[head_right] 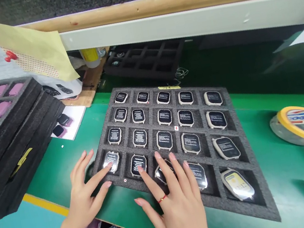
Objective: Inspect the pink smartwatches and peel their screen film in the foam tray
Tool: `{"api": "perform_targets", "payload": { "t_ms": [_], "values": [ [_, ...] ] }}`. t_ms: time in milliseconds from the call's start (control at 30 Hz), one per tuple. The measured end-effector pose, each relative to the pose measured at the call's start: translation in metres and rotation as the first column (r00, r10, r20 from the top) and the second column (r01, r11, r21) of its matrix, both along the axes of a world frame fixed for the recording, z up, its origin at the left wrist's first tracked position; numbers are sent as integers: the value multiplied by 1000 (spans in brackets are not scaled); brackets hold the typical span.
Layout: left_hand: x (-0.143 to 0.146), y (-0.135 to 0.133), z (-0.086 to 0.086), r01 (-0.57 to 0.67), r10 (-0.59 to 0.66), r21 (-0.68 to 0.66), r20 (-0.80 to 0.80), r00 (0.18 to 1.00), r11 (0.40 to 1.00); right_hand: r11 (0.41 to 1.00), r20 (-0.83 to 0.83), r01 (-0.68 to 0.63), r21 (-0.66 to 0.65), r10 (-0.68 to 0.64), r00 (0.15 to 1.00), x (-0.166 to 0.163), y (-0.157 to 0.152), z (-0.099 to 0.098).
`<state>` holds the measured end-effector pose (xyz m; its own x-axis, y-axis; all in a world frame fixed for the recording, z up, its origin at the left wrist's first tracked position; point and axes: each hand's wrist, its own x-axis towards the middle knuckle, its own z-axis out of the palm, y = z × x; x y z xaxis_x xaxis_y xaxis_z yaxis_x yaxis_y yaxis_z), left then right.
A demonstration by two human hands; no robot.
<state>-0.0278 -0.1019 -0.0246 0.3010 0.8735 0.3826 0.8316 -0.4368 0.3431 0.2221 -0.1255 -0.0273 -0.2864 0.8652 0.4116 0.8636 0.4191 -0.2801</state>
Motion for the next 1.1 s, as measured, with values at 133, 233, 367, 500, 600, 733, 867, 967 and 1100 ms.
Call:
{"api": "perform_targets", "payload": {
  "t_ms": [133, 233, 367, 500, 600, 733, 867, 967, 1100],
  "values": [
    [1, 0, 1, -16, 16, -8, 8, 1000, 1000, 1000, -48, 24, -12, -24, 999, 0, -1, 1],
    [2, 1, 1, -59, 61, -61, 36, 997, 996, 999, -62, 34, -16, -35, 997, -1, -1, 1],
    [3, 2, -2, -72, 87, -179, 81, 993, 981, 999, -75, 33, -18, -34, 997, -1, -2, 1],
    [2, 2, -2, -75, 107, -224, 136, 985, 972, 1000, -207, -11, 14, 14, 978, 4, -6, 1],
    [1, 2, 1, -123, 163, -238, 154, 975, 963, 998, -292, -44, 53, 57, 955, 8, -12, -2],
    [-2, 4, 4, -145, 189, -254, 158, 969, 956, 996, -312, -71, 59, 86, 946, 8, -19, -7],
    [-1, 6, 5, -151, 198, -261, 165, 966, 954, 995, -311, -45, 89, 71, 948, 5, -22, -6],
    [0, 3, 5, -154, 199, -252, 163, 966, 955, 995, -281, -12, 103, 40, 959, 5, -23, -4],
    [0, -5, 5, -135, 170, -222, 147, 974, 966, 997, -281, -53, 57, 66, 957, 13, -23, 3]
  ]
}}
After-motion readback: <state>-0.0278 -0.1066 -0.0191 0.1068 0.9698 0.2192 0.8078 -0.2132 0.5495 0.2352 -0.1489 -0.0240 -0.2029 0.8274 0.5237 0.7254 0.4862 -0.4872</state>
